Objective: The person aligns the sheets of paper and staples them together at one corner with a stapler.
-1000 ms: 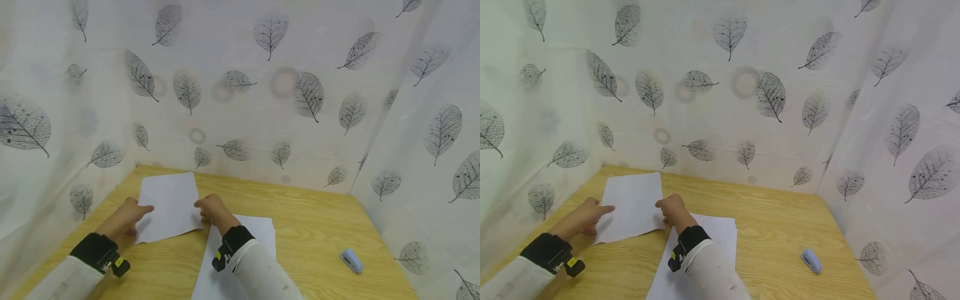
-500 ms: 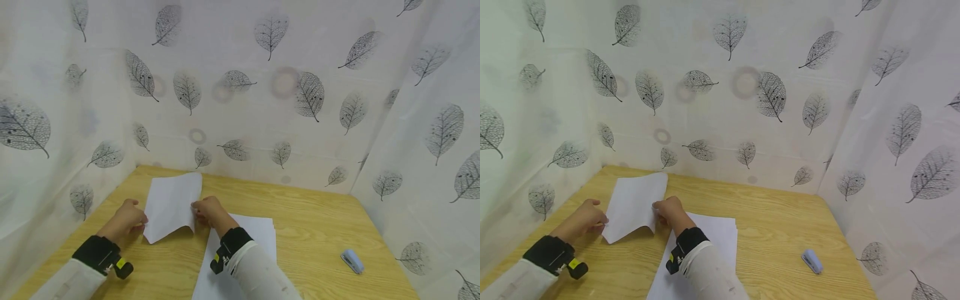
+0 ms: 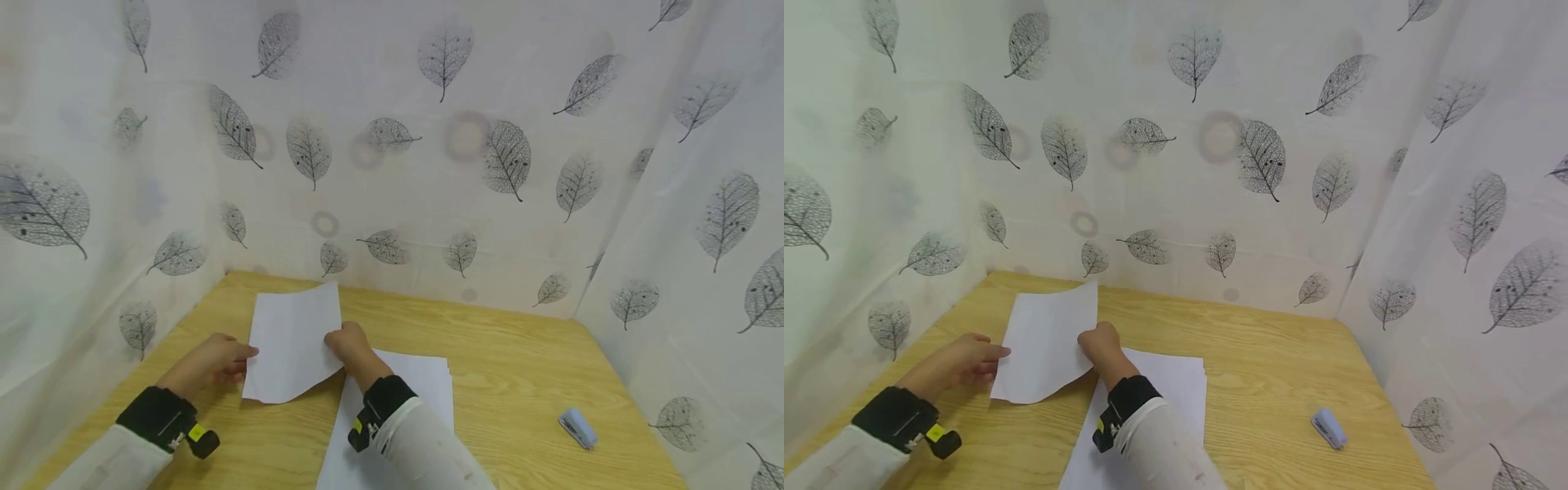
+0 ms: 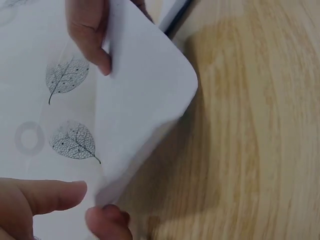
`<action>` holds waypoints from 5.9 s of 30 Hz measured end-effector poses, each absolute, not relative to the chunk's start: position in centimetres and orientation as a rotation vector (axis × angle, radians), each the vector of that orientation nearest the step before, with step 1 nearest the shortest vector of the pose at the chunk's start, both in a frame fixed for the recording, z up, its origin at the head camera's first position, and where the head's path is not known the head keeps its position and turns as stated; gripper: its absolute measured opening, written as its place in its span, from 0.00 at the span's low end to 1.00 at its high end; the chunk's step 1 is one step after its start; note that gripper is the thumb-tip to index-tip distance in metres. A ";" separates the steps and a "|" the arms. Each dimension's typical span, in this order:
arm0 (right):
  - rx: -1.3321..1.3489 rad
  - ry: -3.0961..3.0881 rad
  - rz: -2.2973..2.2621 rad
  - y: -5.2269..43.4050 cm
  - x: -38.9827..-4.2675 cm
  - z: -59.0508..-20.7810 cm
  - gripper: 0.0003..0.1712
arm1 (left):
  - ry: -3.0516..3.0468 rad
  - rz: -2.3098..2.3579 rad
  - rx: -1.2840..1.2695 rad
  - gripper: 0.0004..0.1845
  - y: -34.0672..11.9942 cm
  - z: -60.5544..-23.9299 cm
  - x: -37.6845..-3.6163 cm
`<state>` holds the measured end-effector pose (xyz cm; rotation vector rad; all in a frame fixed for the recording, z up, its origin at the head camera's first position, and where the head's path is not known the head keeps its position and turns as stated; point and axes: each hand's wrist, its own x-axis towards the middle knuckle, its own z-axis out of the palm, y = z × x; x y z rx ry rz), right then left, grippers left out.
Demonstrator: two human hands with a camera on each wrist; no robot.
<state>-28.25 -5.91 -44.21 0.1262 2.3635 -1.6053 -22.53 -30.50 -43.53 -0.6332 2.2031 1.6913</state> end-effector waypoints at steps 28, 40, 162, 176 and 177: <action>0.045 2.389 -1.660 2.6 -28.8 -42.6 0.22 | 2.440 1.556 -0.254 0.42 -25.3 -41.1 -22.0; -0.105 2.381 -1.669 9.0 -25.6 -40.1 0.15 | 2.402 1.590 -0.139 0.42 -21.3 -39.0 -20.7; 0.139 2.315 -1.525 18.1 -19.6 -44.4 0.44 | 2.324 1.390 -0.216 0.22 -13.3 -44.6 -20.1; 0.080 2.343 -1.554 17.8 -18.9 -44.6 0.37 | 2.322 1.780 -0.036 0.30 -11.7 -44.8 -18.5; 0.075 2.337 -1.564 17.8 -18.8 -44.5 0.35 | 2.335 1.800 -0.018 0.30 -11.7 -44.5 -18.4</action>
